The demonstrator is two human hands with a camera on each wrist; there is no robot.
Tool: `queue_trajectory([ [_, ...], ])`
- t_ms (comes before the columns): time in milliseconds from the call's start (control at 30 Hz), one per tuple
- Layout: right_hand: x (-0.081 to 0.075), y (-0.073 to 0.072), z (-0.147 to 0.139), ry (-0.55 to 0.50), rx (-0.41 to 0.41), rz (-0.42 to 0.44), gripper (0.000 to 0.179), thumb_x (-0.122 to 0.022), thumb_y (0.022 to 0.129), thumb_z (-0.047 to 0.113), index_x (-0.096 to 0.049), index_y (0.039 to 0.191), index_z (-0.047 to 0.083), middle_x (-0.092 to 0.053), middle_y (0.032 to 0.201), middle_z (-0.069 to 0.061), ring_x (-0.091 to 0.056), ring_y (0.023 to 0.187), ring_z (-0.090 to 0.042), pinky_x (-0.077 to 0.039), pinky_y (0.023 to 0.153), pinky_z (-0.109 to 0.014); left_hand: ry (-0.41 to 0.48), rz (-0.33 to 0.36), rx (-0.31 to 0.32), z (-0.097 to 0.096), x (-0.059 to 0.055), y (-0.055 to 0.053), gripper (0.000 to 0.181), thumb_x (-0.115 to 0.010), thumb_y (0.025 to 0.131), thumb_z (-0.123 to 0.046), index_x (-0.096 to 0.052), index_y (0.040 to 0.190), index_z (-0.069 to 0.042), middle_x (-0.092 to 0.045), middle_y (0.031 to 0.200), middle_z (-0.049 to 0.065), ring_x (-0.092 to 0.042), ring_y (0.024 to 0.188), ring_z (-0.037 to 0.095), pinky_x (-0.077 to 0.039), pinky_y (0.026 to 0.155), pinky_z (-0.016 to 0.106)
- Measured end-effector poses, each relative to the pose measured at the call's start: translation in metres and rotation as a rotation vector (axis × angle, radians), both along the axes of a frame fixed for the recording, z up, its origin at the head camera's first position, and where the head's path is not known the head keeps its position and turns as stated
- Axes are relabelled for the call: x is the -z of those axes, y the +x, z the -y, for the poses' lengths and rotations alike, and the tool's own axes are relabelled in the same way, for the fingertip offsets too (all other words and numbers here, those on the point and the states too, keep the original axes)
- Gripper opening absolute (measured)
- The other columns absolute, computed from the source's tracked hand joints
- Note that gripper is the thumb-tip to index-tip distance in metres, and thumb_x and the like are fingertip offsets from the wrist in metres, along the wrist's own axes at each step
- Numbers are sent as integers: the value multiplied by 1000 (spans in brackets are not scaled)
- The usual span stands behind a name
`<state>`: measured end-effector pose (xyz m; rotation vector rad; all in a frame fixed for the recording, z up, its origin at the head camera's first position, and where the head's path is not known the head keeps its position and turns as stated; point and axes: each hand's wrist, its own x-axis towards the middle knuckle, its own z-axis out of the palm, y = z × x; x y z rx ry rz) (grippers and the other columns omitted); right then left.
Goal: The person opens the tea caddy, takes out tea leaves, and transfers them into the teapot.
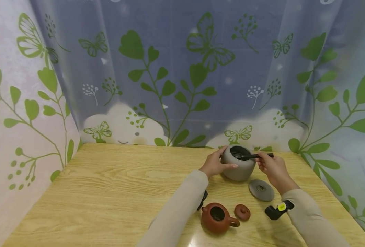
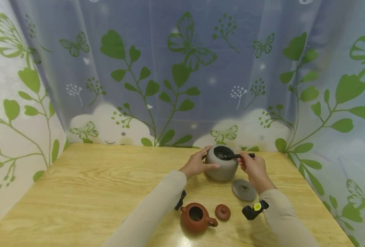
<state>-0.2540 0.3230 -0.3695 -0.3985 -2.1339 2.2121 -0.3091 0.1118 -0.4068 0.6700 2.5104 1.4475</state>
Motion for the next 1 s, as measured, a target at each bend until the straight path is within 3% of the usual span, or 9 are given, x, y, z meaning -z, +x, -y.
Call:
queue_trajectory([
  [567, -5, 8, -4, -91, 78, -12, 29, -52, 99, 29, -47, 114, 5, -61, 71, 8, -52, 65, -3, -47, 59, -17, 7, -3, 11, -1, 2, 0, 87, -75, 83, -40, -26, 153, -24, -41, 149, 4, -44, 133, 23, -43, 103, 38],
  [900, -15, 19, -6, -163, 43, -51, 27, -54, 98, 28, -42, 109, 6, -58, 75, 6, -50, 64, -4, -47, 59, -18, 8, 4, 9, -1, 5, -4, 88, -75, 82, -42, -26, 153, -26, -40, 150, 4, -43, 133, 23, -43, 103, 39],
  [1000, -18, 25, -5, -193, 18, -65, 22, -55, 98, 26, -49, 102, 6, -59, 71, 5, -51, 61, -4, -47, 57, -18, 12, 16, 9, -2, 7, -6, 89, -76, 81, -41, -26, 153, -27, -39, 150, 3, -43, 134, 23, -44, 103, 39],
])
